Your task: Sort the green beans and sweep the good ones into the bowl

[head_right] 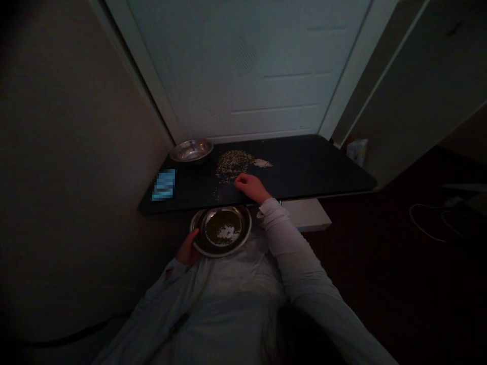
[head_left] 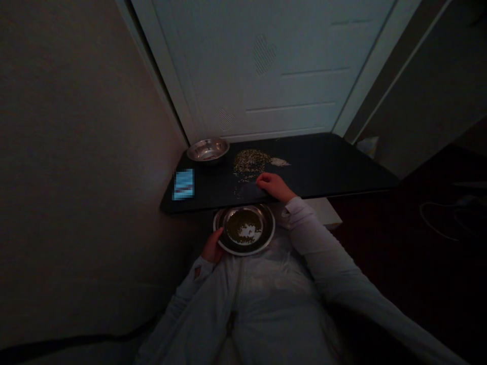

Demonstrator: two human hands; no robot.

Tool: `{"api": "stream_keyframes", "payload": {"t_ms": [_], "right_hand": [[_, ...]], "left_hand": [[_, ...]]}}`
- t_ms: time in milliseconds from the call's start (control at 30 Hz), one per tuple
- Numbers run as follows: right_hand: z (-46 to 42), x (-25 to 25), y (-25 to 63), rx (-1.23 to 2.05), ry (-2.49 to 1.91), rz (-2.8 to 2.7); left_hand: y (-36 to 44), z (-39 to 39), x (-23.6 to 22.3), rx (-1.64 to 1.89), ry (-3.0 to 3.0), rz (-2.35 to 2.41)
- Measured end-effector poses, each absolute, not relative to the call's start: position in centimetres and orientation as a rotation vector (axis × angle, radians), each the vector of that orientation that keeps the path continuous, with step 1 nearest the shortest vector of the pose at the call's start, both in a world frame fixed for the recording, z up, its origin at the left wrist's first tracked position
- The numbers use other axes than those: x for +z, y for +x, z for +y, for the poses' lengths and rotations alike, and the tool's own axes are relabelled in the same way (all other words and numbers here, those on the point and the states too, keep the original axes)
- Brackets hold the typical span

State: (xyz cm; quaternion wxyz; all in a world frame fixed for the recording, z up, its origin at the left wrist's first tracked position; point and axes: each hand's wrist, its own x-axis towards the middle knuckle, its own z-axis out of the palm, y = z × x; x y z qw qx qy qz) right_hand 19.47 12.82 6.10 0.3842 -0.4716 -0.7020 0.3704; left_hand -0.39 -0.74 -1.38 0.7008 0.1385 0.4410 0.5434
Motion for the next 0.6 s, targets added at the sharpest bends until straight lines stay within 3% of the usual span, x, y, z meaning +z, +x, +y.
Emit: {"api": "stream_keyframes", "payload": {"t_ms": [600], "right_hand": [[12.60, 6.38, 19.46, 1.038, -1.156, -1.750]], "left_hand": [[-0.18, -0.65, -1.02, 1.239, 0.239, 1.043]]}}
